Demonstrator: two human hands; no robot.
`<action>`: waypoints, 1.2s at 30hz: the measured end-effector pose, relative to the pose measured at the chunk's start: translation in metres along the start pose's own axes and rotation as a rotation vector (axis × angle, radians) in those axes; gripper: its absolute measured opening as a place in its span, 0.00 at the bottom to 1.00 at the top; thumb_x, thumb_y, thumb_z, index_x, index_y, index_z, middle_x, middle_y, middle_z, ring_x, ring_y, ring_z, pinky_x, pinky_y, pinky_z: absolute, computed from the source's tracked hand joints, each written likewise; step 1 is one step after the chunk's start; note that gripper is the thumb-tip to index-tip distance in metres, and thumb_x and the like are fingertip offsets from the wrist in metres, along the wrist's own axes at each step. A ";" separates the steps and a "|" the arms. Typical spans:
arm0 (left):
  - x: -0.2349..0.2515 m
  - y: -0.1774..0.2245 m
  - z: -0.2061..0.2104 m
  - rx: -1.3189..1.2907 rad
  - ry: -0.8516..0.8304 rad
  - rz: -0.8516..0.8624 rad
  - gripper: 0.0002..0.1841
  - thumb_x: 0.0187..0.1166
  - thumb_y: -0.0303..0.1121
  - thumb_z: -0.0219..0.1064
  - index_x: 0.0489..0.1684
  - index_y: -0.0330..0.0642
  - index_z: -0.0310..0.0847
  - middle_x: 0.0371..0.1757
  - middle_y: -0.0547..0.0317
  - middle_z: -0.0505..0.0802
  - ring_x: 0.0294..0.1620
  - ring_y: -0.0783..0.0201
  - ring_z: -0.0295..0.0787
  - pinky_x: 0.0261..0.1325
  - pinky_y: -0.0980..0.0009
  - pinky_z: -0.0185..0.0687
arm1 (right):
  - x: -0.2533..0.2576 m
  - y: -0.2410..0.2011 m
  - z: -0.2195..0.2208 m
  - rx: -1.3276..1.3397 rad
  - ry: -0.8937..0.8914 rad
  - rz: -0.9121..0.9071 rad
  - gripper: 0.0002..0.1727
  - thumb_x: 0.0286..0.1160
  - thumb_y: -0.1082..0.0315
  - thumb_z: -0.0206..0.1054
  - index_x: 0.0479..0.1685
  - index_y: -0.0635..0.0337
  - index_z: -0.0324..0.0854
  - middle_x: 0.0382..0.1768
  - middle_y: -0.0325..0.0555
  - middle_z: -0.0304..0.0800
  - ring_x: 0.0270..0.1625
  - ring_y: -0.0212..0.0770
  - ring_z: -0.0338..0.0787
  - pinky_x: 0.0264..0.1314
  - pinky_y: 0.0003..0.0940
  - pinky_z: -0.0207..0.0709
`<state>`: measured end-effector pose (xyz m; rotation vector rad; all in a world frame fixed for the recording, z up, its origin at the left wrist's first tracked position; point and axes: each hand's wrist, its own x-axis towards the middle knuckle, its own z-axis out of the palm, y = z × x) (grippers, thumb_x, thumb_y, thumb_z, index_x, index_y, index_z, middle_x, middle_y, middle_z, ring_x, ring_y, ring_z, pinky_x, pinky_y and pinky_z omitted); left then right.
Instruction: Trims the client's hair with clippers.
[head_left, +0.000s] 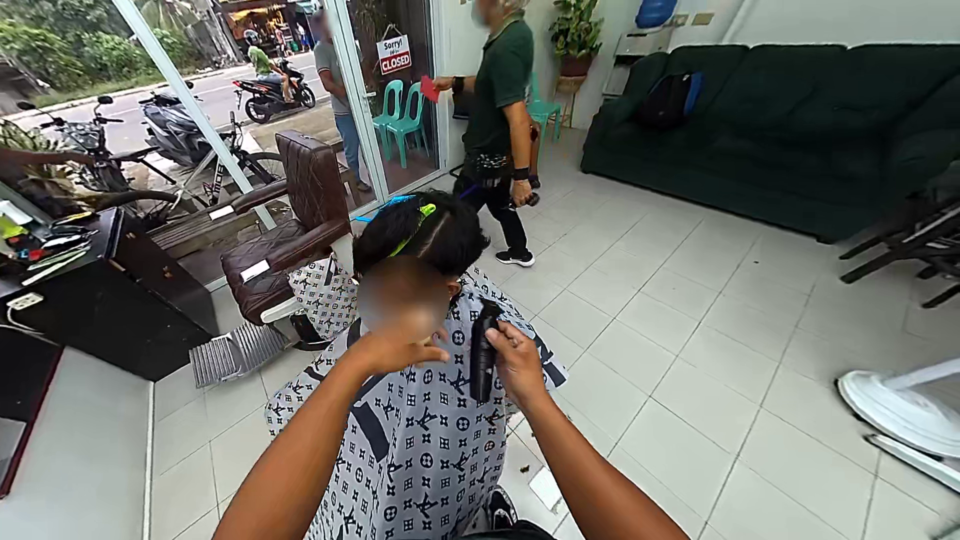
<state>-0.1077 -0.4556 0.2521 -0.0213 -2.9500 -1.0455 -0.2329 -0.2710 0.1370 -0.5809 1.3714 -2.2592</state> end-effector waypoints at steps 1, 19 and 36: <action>0.007 0.006 -0.003 -0.127 -0.077 0.007 0.14 0.82 0.39 0.69 0.53 0.38 0.90 0.34 0.59 0.95 0.26 0.73 0.86 0.32 0.73 0.84 | -0.001 -0.002 -0.007 0.006 0.028 -0.010 0.12 0.78 0.71 0.62 0.51 0.70 0.82 0.36 0.45 0.94 0.39 0.38 0.95 0.48 0.38 0.92; 0.018 0.000 -0.012 -0.588 0.081 -0.165 0.05 0.85 0.30 0.63 0.45 0.40 0.85 0.28 0.66 0.92 0.19 0.80 0.81 0.20 0.84 0.71 | -0.015 -0.019 -0.019 -0.037 -0.009 -0.070 0.09 0.76 0.75 0.63 0.50 0.69 0.84 0.34 0.42 0.95 0.39 0.33 0.95 0.50 0.29 0.90; 0.005 -0.053 -0.044 -0.005 0.850 -0.184 0.42 0.60 0.34 0.88 0.81 0.41 0.76 0.75 0.41 0.84 0.71 0.41 0.82 0.65 0.41 0.80 | 0.023 0.002 0.093 -0.231 -0.238 -0.005 0.21 0.70 0.69 0.78 0.59 0.73 0.81 0.41 0.48 0.95 0.42 0.30 0.94 0.52 0.26 0.88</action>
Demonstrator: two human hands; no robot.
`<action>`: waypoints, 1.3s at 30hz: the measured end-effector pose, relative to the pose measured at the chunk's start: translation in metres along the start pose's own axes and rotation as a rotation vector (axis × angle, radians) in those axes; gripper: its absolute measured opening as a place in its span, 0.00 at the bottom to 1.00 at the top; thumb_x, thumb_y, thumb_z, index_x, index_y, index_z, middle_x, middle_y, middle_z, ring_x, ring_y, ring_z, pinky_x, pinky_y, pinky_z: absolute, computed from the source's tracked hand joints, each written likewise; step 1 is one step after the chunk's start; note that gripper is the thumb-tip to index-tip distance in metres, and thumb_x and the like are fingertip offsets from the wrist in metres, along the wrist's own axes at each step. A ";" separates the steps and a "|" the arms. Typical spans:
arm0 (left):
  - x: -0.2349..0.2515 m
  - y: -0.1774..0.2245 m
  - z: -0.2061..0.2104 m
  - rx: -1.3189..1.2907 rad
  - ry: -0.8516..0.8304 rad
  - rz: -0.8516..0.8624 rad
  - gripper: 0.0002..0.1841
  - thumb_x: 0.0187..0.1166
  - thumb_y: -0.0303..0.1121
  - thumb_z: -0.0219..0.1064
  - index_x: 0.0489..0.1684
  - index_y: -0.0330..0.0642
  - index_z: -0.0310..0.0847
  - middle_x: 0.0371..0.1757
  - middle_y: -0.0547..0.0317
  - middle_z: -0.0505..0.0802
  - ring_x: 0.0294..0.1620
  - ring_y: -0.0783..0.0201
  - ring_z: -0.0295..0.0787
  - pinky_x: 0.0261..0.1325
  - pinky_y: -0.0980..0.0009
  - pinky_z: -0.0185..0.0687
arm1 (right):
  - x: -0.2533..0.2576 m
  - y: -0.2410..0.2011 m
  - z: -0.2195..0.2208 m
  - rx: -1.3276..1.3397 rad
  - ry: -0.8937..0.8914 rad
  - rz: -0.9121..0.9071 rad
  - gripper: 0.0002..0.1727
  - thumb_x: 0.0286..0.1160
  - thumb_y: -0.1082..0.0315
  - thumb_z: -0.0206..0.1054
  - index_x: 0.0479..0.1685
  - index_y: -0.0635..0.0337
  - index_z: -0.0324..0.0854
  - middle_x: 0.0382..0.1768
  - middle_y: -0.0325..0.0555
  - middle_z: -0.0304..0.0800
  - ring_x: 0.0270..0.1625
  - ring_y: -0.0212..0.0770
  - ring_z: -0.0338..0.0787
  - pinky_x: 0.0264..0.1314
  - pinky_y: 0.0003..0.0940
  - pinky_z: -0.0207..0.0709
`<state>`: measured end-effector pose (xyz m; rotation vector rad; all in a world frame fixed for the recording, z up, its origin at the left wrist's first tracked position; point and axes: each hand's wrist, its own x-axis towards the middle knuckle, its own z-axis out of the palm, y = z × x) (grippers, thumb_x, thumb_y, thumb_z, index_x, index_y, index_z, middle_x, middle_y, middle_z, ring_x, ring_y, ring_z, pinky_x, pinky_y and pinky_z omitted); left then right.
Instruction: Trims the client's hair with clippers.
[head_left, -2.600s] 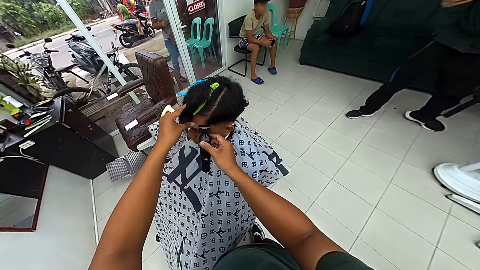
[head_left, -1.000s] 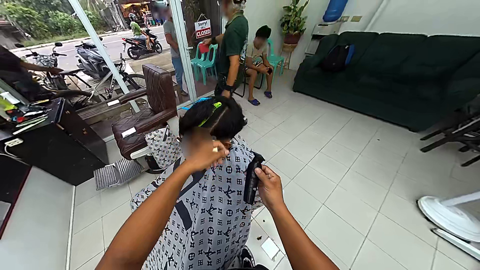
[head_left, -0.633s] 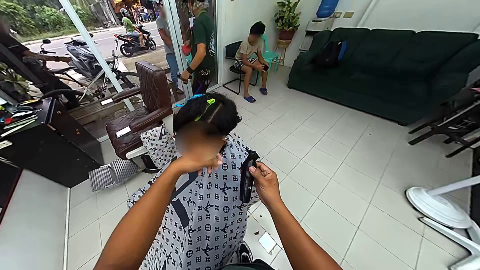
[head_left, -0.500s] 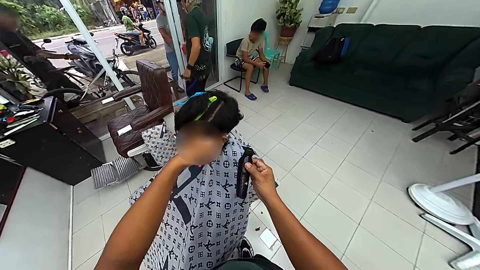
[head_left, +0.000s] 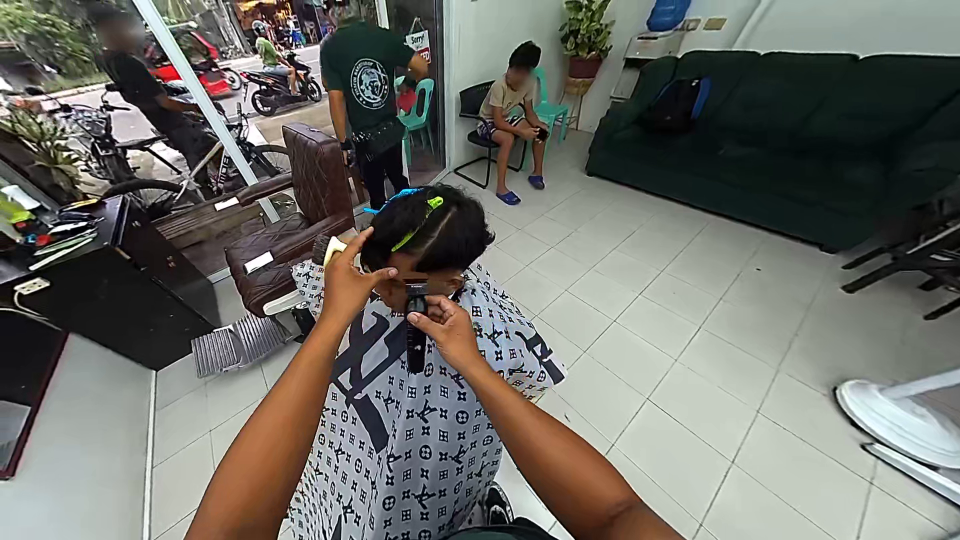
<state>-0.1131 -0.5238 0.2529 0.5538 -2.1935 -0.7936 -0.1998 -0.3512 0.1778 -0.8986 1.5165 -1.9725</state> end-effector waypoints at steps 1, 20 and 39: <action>0.001 -0.002 0.002 0.000 -0.018 -0.021 0.41 0.60 0.34 0.88 0.80 0.41 0.76 0.74 0.41 0.85 0.70 0.41 0.83 0.68 0.40 0.78 | 0.003 0.002 0.003 0.001 0.009 0.010 0.21 0.70 0.69 0.78 0.58 0.73 0.82 0.40 0.48 0.95 0.42 0.30 0.94 0.51 0.26 0.87; 0.005 -0.013 0.006 -0.046 -0.060 -0.098 0.29 0.67 0.31 0.83 0.70 0.38 0.84 0.73 0.46 0.87 0.73 0.54 0.85 0.72 0.50 0.80 | 0.011 0.006 0.014 -0.018 0.071 0.021 0.20 0.72 0.70 0.77 0.57 0.73 0.82 0.39 0.49 0.95 0.41 0.29 0.94 0.50 0.24 0.87; 0.005 -0.012 0.005 -0.051 -0.064 -0.107 0.28 0.67 0.31 0.83 0.69 0.37 0.84 0.72 0.45 0.87 0.74 0.53 0.84 0.73 0.50 0.79 | 0.013 0.009 0.014 -0.033 0.074 0.033 0.18 0.72 0.69 0.77 0.56 0.72 0.83 0.38 0.49 0.95 0.40 0.30 0.94 0.50 0.25 0.87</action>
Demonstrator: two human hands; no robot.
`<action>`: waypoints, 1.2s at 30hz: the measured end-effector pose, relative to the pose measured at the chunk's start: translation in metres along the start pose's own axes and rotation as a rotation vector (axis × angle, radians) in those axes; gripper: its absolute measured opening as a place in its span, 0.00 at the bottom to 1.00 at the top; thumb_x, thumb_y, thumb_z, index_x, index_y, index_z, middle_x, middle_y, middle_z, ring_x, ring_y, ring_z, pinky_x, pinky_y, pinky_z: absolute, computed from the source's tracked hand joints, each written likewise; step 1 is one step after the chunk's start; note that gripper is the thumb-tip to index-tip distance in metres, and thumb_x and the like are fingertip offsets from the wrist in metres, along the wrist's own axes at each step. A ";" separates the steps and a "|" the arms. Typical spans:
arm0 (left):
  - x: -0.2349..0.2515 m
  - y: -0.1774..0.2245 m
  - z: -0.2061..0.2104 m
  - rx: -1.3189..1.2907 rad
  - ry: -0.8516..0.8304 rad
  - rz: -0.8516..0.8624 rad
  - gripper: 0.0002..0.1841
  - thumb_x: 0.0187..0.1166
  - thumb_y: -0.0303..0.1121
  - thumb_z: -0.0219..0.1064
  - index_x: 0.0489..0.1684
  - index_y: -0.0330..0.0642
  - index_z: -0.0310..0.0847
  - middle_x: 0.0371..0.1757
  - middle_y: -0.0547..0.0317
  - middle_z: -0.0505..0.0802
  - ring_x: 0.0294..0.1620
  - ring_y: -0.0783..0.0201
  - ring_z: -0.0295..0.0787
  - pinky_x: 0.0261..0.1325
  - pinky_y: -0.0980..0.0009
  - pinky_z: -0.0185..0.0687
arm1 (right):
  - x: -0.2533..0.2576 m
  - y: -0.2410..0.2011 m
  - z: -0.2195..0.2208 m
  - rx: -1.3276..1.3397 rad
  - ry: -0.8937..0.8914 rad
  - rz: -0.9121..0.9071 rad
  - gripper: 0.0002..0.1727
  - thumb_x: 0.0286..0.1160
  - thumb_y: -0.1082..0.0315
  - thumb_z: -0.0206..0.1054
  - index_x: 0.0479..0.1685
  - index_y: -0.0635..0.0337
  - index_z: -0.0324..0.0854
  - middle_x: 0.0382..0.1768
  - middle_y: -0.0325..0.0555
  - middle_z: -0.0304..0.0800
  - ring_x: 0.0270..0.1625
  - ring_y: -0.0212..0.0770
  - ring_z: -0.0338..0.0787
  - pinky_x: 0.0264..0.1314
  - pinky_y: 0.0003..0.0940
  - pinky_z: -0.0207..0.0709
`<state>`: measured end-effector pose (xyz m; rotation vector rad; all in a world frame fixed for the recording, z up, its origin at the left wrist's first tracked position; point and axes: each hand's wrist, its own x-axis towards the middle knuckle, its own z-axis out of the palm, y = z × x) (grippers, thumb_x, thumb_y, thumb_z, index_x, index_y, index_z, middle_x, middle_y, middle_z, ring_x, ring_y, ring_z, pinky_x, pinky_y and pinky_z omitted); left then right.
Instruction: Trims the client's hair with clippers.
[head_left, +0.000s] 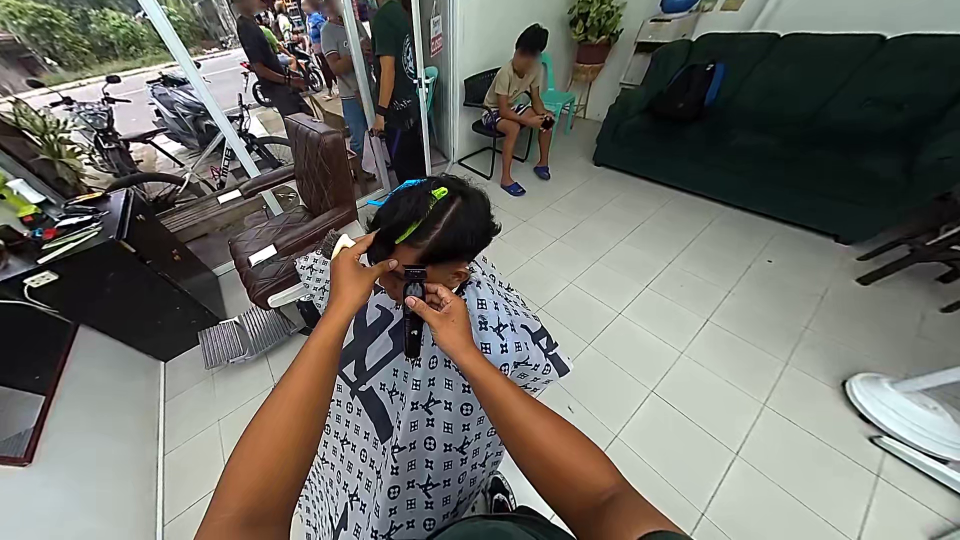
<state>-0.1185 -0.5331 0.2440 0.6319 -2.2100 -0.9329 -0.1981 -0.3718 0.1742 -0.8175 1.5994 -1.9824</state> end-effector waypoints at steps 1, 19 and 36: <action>0.000 0.001 0.000 0.002 0.000 0.002 0.28 0.67 0.31 0.83 0.70 0.37 0.84 0.72 0.45 0.87 0.74 0.52 0.84 0.73 0.49 0.79 | 0.000 0.000 0.000 0.000 0.000 -0.002 0.18 0.73 0.69 0.77 0.56 0.71 0.83 0.38 0.49 0.95 0.40 0.31 0.94 0.50 0.25 0.87; 0.001 -0.001 -0.001 0.008 -0.008 0.007 0.29 0.67 0.31 0.83 0.71 0.38 0.84 0.72 0.45 0.87 0.75 0.52 0.83 0.75 0.48 0.77 | -0.003 0.000 -0.001 0.022 0.020 -0.007 0.16 0.72 0.71 0.77 0.55 0.71 0.83 0.36 0.48 0.95 0.38 0.30 0.93 0.48 0.24 0.87; 0.001 -0.001 0.000 0.001 -0.008 0.017 0.29 0.67 0.30 0.83 0.70 0.36 0.84 0.72 0.44 0.88 0.73 0.52 0.84 0.74 0.49 0.78 | -0.003 0.001 -0.004 0.052 0.019 0.009 0.16 0.75 0.71 0.75 0.55 0.72 0.83 0.35 0.48 0.94 0.37 0.30 0.93 0.47 0.26 0.86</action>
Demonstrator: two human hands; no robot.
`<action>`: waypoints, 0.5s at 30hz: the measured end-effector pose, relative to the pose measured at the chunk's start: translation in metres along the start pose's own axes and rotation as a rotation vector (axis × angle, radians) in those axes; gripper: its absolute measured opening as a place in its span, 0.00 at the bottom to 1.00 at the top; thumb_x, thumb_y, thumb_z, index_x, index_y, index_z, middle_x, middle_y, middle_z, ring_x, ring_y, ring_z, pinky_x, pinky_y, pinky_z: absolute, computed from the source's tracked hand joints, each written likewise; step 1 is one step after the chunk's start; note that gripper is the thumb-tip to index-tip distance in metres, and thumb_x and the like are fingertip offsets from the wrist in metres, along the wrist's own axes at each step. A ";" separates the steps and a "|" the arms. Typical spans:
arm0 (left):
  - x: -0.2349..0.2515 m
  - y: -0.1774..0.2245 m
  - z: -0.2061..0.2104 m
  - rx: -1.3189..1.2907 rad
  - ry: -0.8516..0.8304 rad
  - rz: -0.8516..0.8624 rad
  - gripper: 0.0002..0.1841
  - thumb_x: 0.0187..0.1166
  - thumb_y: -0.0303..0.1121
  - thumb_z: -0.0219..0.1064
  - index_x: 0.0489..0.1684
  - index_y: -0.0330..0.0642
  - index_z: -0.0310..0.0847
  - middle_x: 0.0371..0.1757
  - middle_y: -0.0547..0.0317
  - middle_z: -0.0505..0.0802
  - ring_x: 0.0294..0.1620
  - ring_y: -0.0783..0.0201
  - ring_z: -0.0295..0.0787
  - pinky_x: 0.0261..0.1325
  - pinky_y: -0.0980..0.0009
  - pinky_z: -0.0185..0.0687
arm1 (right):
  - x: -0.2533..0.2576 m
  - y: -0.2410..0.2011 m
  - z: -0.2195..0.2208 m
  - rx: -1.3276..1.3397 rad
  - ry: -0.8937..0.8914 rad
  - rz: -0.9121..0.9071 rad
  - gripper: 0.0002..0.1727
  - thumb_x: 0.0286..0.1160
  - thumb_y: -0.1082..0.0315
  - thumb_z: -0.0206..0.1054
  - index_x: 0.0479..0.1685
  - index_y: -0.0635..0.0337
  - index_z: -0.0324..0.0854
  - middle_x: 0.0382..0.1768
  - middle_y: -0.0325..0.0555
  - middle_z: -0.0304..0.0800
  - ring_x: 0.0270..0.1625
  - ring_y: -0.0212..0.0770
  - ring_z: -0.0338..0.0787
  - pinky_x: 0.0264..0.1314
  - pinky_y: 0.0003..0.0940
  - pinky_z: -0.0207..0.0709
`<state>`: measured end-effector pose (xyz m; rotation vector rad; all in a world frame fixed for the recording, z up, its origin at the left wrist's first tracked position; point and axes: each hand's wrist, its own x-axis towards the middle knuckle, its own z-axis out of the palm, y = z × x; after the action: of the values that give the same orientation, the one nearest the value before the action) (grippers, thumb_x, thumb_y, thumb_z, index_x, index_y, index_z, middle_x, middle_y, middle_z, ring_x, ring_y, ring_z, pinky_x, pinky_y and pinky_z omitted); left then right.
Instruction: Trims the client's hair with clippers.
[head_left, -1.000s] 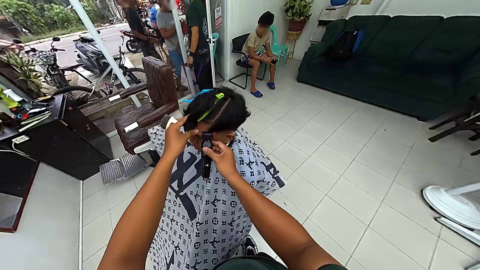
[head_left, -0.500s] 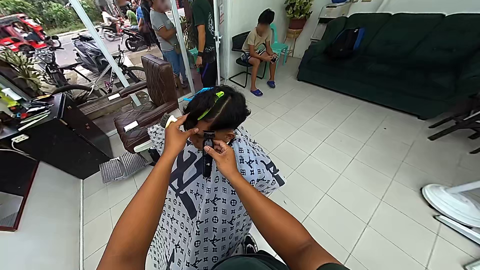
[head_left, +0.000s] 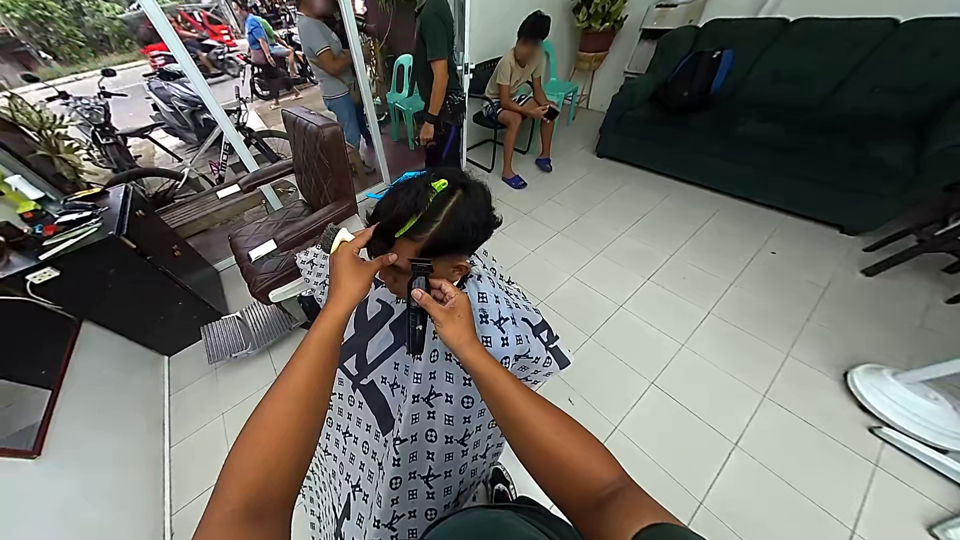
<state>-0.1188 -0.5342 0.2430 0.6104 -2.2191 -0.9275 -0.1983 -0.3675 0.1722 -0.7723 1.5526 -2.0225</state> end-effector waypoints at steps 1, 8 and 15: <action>0.000 -0.001 0.000 -0.005 0.001 0.002 0.29 0.67 0.30 0.83 0.70 0.36 0.84 0.72 0.44 0.88 0.73 0.52 0.84 0.73 0.49 0.79 | 0.000 0.000 0.000 0.010 -0.005 -0.005 0.15 0.75 0.71 0.74 0.55 0.72 0.83 0.35 0.48 0.94 0.37 0.30 0.92 0.47 0.25 0.86; 0.001 -0.001 0.001 -0.016 -0.005 0.001 0.28 0.67 0.29 0.83 0.70 0.36 0.84 0.72 0.45 0.88 0.71 0.54 0.86 0.71 0.51 0.81 | 0.001 -0.001 0.000 0.015 -0.008 -0.001 0.15 0.77 0.71 0.73 0.55 0.71 0.83 0.37 0.48 0.95 0.39 0.30 0.93 0.50 0.26 0.86; 0.001 -0.001 0.000 -0.012 -0.001 -0.003 0.28 0.66 0.29 0.83 0.70 0.38 0.84 0.71 0.47 0.89 0.71 0.56 0.86 0.70 0.52 0.82 | -0.003 -0.001 0.000 0.019 -0.015 -0.015 0.14 0.76 0.71 0.73 0.54 0.71 0.83 0.35 0.47 0.94 0.37 0.29 0.92 0.47 0.24 0.86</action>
<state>-0.1197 -0.5351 0.2427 0.6077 -2.2124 -0.9417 -0.1967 -0.3654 0.1725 -0.7916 1.5219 -2.0345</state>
